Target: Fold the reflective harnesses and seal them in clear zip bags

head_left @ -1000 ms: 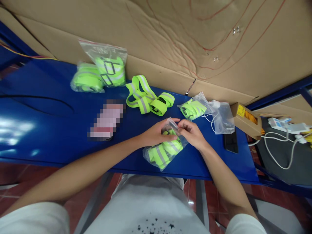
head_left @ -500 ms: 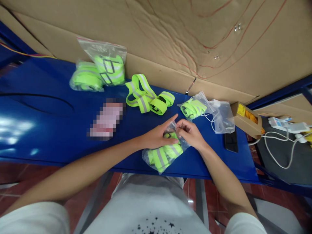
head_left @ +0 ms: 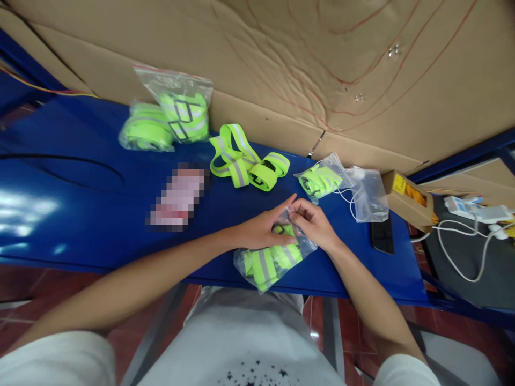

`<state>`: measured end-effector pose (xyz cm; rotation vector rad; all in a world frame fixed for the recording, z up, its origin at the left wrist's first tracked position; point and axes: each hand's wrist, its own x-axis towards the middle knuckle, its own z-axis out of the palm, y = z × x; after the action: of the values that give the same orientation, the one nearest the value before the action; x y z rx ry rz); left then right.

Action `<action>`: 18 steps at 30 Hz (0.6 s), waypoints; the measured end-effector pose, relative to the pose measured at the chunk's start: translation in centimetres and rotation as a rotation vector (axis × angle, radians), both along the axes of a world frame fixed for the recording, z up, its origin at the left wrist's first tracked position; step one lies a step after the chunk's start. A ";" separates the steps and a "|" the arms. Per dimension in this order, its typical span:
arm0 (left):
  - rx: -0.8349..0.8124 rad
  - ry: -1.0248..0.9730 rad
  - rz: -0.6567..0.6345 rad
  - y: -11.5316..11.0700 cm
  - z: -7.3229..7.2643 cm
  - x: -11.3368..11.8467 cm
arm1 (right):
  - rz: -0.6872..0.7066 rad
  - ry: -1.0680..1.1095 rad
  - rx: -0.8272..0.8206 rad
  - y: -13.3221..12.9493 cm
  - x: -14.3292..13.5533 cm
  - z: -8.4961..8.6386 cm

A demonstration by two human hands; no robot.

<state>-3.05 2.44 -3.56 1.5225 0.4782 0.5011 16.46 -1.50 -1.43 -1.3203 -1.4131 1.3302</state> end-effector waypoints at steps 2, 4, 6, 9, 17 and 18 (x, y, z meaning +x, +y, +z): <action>-0.018 -0.012 -0.006 -0.1 0.0 0.0 | -0.005 -0.005 -0.001 -0.1 -0.1 0.0; -0.039 -0.027 -0.017 -0.2 0.3 0.1 | 0.000 0.012 -0.005 -0.1 -0.3 0.1; -0.051 -0.031 -0.016 -0.3 0.6 0.1 | 0.011 0.028 -0.002 -0.2 -0.5 0.2; -0.063 -0.031 0.012 -0.3 1.1 0.1 | -0.013 -0.017 0.075 -0.3 -0.8 0.6; -0.100 0.058 -0.147 1.2 1.7 -1.1 | -0.472 -0.092 0.346 -0.1 1.7 1.4; -0.059 0.064 -0.120 1.4 1.8 -1.3 | -0.507 -0.100 0.369 0.2 2.1 1.2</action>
<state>-4.32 3.85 -1.75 1.5037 0.4446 0.3432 18.53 -1.34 -0.23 -1.3804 -1.2043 0.6448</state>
